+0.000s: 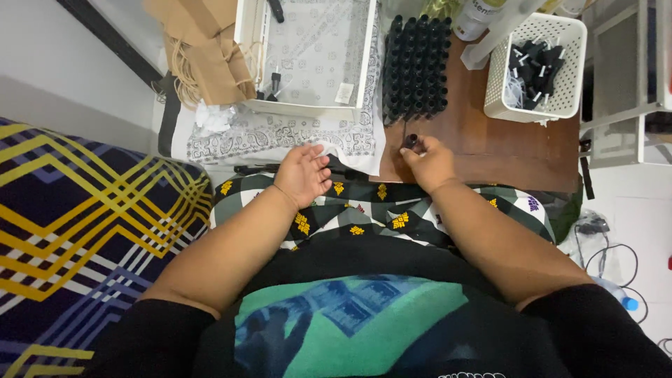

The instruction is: Assembling and cleaning small perfume spray vials by inserting sprayer components and wiping them.

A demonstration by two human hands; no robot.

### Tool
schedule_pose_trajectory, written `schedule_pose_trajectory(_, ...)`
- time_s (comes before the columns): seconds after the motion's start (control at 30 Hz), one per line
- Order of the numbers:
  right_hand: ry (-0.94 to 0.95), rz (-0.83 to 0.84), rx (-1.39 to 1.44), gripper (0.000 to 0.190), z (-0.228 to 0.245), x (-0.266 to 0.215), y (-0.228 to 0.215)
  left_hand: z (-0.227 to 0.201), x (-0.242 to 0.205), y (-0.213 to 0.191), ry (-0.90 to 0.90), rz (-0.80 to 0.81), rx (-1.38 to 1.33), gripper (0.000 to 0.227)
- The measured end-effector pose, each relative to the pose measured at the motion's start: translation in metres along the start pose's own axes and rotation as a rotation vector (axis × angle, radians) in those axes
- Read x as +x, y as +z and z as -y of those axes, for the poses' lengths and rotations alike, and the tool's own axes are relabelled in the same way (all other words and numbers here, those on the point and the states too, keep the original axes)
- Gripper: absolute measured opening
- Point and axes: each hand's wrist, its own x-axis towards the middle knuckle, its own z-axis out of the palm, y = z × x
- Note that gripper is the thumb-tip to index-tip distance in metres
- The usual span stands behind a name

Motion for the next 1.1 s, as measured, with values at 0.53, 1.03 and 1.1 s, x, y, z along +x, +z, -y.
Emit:
schedule_pose_trajectory(0.53,0.041,-0.078,-0.111,0.044,0.013,0.026,0.019,0.001,0.028,-0.001,-0.089,-0.04,-0.013,0.032)
schedule_pose_trajectory(1.03,0.088,-0.063,-0.099,0.036,0.029,0.025,0.012,-0.001,0.024,0.012,-0.107,-0.07,-0.007,0.033)
schedule_pose_trajectory(1.1,0.121,-0.03,-0.135,0.031,0.038,0.022,0.007,-0.001,0.022,0.014,-0.102,-0.084,-0.003,0.033)
